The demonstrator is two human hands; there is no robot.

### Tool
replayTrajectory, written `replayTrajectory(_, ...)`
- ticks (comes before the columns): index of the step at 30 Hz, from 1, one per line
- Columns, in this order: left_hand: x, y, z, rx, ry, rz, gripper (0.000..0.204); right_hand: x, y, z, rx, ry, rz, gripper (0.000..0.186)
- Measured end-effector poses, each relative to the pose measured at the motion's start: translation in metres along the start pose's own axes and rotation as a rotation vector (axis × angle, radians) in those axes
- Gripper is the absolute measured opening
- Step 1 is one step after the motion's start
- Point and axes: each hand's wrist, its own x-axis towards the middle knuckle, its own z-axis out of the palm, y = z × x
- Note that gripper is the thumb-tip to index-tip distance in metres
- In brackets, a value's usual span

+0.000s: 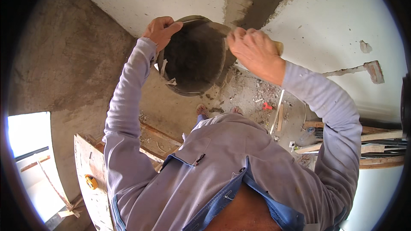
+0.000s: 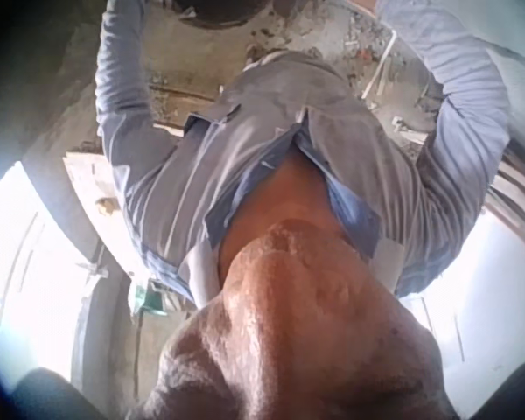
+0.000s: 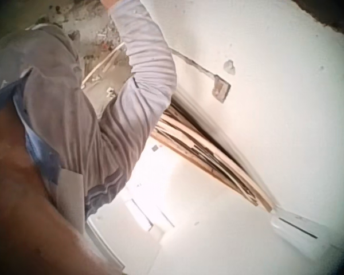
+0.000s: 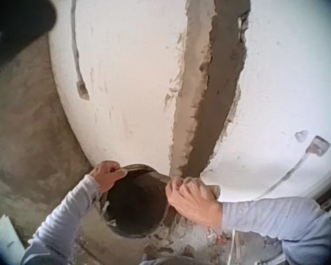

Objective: The person applies plaster to a vertical groove in an unfinished wall using a trowel and mortar from a bucket.

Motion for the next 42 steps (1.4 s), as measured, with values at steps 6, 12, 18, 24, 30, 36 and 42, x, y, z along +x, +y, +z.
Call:
replayTrajectory(6,0.006,0.02,0.033,0.006,-0.014,0.028,0.042,-0.001,-0.014,0.028,0.18,-0.14,-0.069,0.007)
replayTrajectory(12,-0.011,0.03,0.056,-0.003,-0.035,0.098,0.042,-0.041,-0.027,0.04,0.536,-0.18,-0.226,0.01)
replayTrajectory(18,-0.03,0.045,0.075,-0.095,-0.02,0.065,0.041,-0.059,-0.027,0.04,0.884,-0.358,-0.202,0.018)
replayTrajectory(24,-0.056,0.05,0.081,-0.172,0.083,-0.055,0.043,-0.067,-0.008,0.044,1.27,-0.594,-0.054,0.037)
replayTrajectory(30,-0.074,0.028,0.073,-0.332,0.362,-0.052,0.046,-0.101,0.052,0.047,1.362,-0.449,-0.036,0.043)
replayTrajectory(36,-0.09,-0.025,0.1,-0.357,0.538,-0.057,0.047,-0.122,0.144,-0.031,1.118,-0.428,-0.092,0.034)
replayTrajectory(42,-0.111,-0.06,0.146,-0.112,0.702,-0.256,0.053,-0.144,0.227,-0.116,1.174,-0.373,-0.061,0.027)
